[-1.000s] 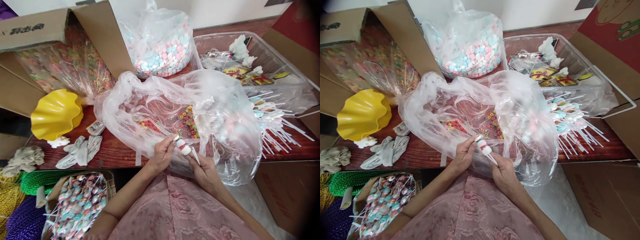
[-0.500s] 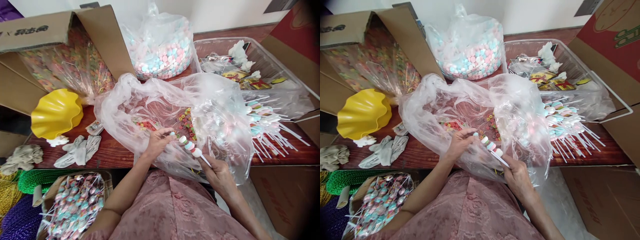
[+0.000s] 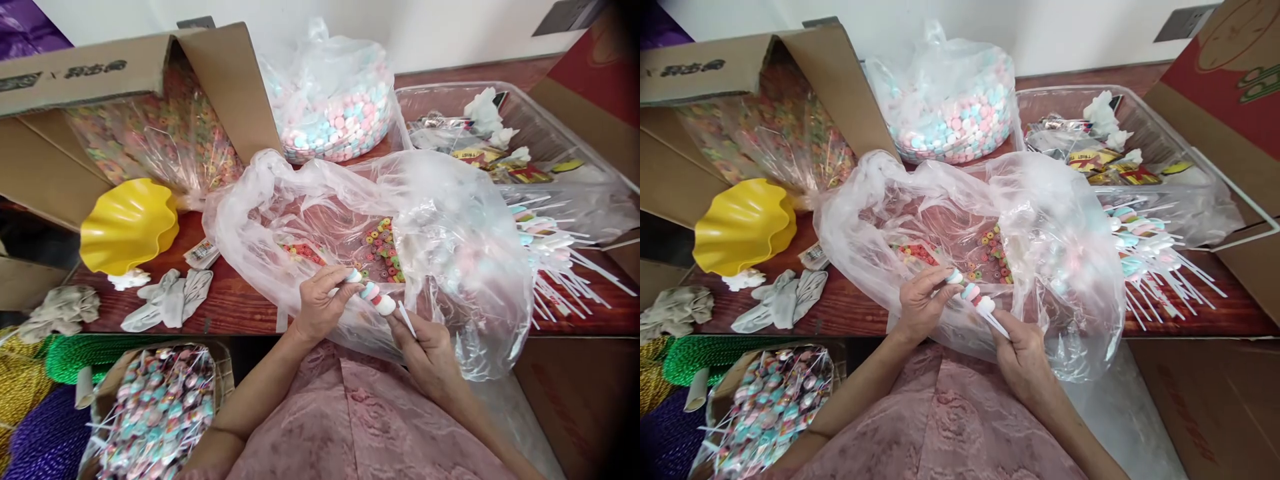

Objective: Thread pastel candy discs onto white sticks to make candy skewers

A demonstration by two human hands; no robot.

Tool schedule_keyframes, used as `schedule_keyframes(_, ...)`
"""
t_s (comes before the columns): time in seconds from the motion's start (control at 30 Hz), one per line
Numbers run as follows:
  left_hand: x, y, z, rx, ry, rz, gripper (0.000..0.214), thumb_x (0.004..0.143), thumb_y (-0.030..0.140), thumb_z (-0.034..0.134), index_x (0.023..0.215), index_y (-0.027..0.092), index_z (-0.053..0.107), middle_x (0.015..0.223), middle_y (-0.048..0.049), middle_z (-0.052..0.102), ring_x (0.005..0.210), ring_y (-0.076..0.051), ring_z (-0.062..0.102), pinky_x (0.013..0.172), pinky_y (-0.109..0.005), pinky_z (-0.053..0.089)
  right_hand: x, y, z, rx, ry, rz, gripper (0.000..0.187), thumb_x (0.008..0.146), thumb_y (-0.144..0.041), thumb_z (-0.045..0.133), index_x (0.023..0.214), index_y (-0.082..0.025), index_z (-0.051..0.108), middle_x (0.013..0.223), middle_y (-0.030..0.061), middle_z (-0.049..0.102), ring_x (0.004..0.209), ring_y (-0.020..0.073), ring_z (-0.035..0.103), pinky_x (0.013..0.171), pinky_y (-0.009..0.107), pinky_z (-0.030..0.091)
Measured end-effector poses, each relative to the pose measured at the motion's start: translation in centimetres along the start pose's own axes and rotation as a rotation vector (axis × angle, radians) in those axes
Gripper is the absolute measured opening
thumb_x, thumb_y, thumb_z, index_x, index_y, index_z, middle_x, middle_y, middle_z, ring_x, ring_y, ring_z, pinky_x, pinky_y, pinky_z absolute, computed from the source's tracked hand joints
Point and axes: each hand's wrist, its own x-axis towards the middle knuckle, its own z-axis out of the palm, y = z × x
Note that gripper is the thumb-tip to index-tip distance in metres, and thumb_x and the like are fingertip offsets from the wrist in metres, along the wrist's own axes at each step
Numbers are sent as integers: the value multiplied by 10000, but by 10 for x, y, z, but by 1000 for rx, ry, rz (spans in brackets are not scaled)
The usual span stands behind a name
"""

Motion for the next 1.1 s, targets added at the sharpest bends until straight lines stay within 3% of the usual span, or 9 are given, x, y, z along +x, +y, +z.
schedule_keyframes(0.13,5,-4,-3,-9,48,29,212,752,183,810,957,207,764,878,-35,775,765,-128,726,701,-222,599,3,-6,5,14,12,-60,270,927,-174,468,667,-191,537,538,-52,377,471,82,337,464,217,276)
schedule_keyframes(0.3,2,-5,-8,57,-42,83,168,795,200,775,962,205,767,903,-51,781,819,-148,737,788,-261,611,12,-10,0,5,-32,-73,280,932,-173,450,676,-180,564,564,-42,429,500,80,358,495,208,304)
schedule_keyframes(0.4,-3,-3,-8,75,-62,2,141,855,230,712,985,208,763,954,-63,780,858,-153,735,812,-282,609,16,-10,0,29,-29,-26,264,940,-196,453,727,-175,610,574,-40,443,513,83,363,512,211,323)
schedule_keyframes(0.5,-5,-2,-3,55,6,-58,158,892,231,660,1013,206,759,969,-68,777,870,-155,733,807,-291,610,19,-7,6,36,0,11,242,932,-204,459,780,-175,646,581,-35,463,528,92,399,526,212,347)
schedule_keyframes(0.7,-1,1,6,17,-13,-75,174,873,193,677,1024,214,761,963,-60,779,877,-155,733,819,-293,611,19,3,17,16,9,-76,304,866,-104,414,939,-183,698,680,-15,592,585,109,505,577,215,411)
schedule_keyframes(0.93,10,2,7,-127,-49,-263,219,909,226,636,1099,277,735,976,-24,774,821,-152,734,761,-313,627,26,-2,-2,-31,1,-69,332,839,-78,387,915,-169,697,657,-10,580,577,111,504,566,212,395)
schedule_keyframes(1.1,16,0,17,-21,-161,-119,215,908,241,623,1073,227,759,1026,-50,780,916,-194,746,856,-335,628,24,-2,-9,-35,16,-82,366,857,-90,402,1003,-187,723,690,2,630,592,121,541,592,220,424)
